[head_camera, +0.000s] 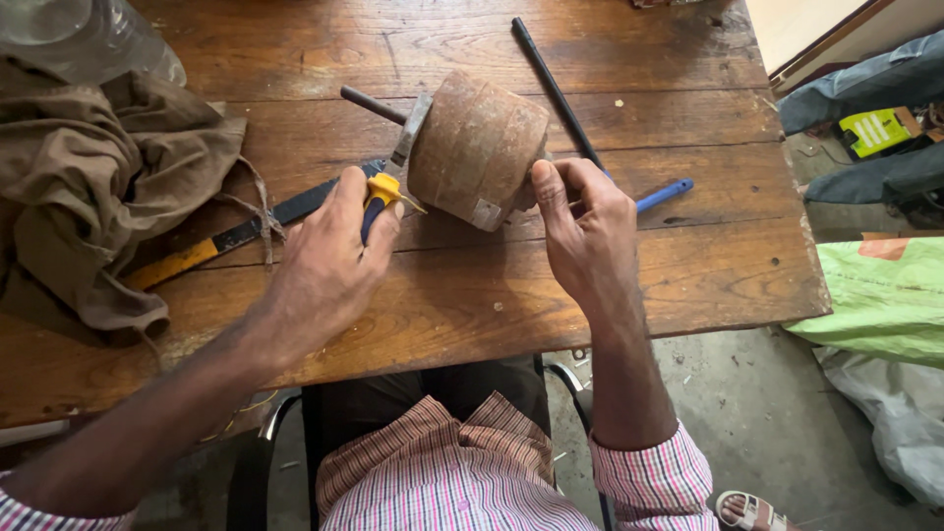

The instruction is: The person works at a wooden workbench on a cylindrical grinding wheel mounted on a shaft, using pliers and a T-handle rod to loosen and adjust the assembly, then wipes parts with a cloth. They move to a bench-mounted motor unit, handle its power cord and wires, and strip and connect wire ends by hand near the machine.

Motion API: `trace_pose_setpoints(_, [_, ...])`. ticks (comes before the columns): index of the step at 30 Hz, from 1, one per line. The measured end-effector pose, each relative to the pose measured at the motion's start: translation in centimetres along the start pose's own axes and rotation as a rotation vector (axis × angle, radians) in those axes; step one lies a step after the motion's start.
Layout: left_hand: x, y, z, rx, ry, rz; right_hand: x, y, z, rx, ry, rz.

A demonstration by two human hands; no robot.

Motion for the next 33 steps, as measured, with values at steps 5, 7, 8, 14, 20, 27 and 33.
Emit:
trace_pose_setpoints(5, [0.1, -0.1, -0.3, 0.052, 0.004, -0.015, 0.0, 0.0, 0.1, 0.01, 0.023, -0.008])
trace_pose_setpoints(7, [0.1, -0.2, -0.4, 0.059, 0.005, -0.028, 0.0, 0.1, 0.1, 0.01, 0.052, -0.017])
trace_pose_setpoints(8, [0.0, -0.3, -0.5, 0.059, 0.025, -0.036, -0.1, 0.1, 0.1, 0.011, 0.068, -0.022])
trace_pose_setpoints(14, [-0.2, -0.2, -0.7, 0.051, 0.125, -0.056, 0.0, 0.0, -0.2, 0.013, 0.007, -0.027])
trace_pose_setpoints(20, [-0.2, -0.7, -0.7, 0.045, 0.154, -0.061, 0.0, 0.0, 0.0, 0.01, 0.023, -0.019])
trace_pose_setpoints(27, [-1.3, -1.1, -1.0, 0.03, 0.176, 0.11, 0.2, 0.0, -0.1, 0.011, 0.017, -0.018])
trace_pose_setpoints(33, [-2.0, 0.3, -1.4, -0.058, 0.133, -0.075, 0.0, 0.2, -0.2, -0.035, 0.053, -0.05])
Point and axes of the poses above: each hand's wrist, its own z-axis away from the middle knuckle, its own y-axis out of the back of the hand, x = y × z, the point moved 2 cm from there along -z, towards the middle knuckle, and after that the axes turned 13 degrees about z, right-handed, at the moved point
